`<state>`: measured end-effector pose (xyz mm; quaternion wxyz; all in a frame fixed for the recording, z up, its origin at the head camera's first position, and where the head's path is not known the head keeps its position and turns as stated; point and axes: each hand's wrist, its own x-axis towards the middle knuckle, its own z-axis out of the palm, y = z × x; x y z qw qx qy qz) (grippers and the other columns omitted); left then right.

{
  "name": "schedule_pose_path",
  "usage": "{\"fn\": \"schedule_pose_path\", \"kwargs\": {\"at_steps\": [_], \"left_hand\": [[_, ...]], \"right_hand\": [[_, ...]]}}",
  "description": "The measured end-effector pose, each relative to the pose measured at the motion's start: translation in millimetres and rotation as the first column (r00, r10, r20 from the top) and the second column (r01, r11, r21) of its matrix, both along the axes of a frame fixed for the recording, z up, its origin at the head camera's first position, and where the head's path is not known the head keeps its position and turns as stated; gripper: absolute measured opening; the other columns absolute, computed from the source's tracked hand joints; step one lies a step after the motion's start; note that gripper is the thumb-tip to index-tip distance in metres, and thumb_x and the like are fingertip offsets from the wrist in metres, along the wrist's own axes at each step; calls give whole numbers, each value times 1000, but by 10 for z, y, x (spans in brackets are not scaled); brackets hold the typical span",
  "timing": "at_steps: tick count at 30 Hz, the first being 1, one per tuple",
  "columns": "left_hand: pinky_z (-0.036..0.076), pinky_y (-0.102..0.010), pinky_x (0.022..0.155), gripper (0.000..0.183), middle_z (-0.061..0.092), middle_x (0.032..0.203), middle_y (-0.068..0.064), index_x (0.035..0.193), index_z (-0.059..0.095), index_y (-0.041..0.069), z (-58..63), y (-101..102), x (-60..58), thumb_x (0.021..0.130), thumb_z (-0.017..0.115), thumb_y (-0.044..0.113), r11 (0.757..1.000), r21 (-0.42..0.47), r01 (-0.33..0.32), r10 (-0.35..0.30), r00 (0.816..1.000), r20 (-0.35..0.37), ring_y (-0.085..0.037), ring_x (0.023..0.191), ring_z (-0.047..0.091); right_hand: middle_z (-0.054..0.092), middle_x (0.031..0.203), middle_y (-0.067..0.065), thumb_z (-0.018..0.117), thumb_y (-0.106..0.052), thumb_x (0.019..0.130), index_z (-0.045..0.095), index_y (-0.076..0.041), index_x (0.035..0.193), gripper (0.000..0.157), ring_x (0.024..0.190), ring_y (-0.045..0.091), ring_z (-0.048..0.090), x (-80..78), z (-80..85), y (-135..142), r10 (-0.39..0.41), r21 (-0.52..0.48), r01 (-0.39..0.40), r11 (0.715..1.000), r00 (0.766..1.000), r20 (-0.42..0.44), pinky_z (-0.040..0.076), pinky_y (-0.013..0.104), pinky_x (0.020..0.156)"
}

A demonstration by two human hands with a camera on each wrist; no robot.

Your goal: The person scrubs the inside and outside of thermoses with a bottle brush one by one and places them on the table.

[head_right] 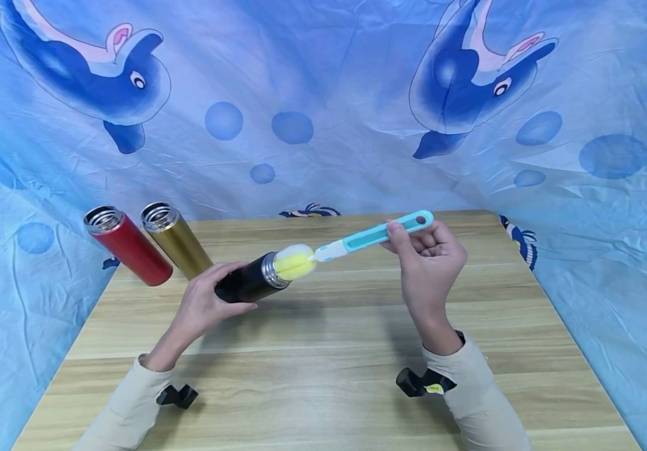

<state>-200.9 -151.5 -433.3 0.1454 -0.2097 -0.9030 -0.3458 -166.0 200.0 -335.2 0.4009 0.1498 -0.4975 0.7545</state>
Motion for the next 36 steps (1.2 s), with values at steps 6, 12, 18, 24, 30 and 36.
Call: {"fn": "schedule_pose_path", "kwargs": {"at_steps": [6,12,18,24,30,36], "left_hand": [[55,-54,89,79,69,124,-8,132,67,18,13,10,-4,62,100,28,1000,-2,-15,15,1000,9,-29,112,65],[55,-54,88,78,70,124,-9,132,67,17,16,13,-6,61,100,27,1000,-5,-20,20,1000,1,-30,112,65],[55,-54,87,79,70,124,-9,132,68,17,11,9,-11,60,100,27,1000,-7,-14,14,1000,-16,-30,110,66],[55,-55,88,79,70,125,-10,132,68,17,13,-3,-9,60,101,26,1000,-1,-13,13,1000,-6,-31,111,66],[55,-55,89,79,69,126,-10,133,67,17,37,5,-26,62,100,28,1000,-6,-14,14,1000,23,-31,113,65],[54,-55,90,78,69,127,-10,132,68,17,43,4,-31,62,100,29,1000,-12,-13,14,999,41,-32,113,65]], "right_hand": [[73,81,23,74,12,85,62,20,94,17,73,25,76,5,-14,15,-18,-9,18,1000,1000,-2,61,33,65],[73,81,23,75,12,84,62,21,93,18,71,25,76,7,-32,25,-39,-25,39,999,999,6,61,33,64],[72,79,22,76,12,83,62,18,92,17,70,25,76,9,-52,44,-56,-67,58,996,998,22,61,32,63],[72,77,22,75,13,83,62,17,89,15,69,25,75,7,-51,76,-73,-95,75,993,997,27,61,32,62],[71,78,24,76,13,82,61,18,90,18,69,26,75,11,-43,102,-50,-117,49,992,999,-13,61,33,64],[71,80,25,71,16,85,59,20,92,14,73,28,76,29,-65,129,-4,-100,-2,995,998,-57,62,35,67]]}}
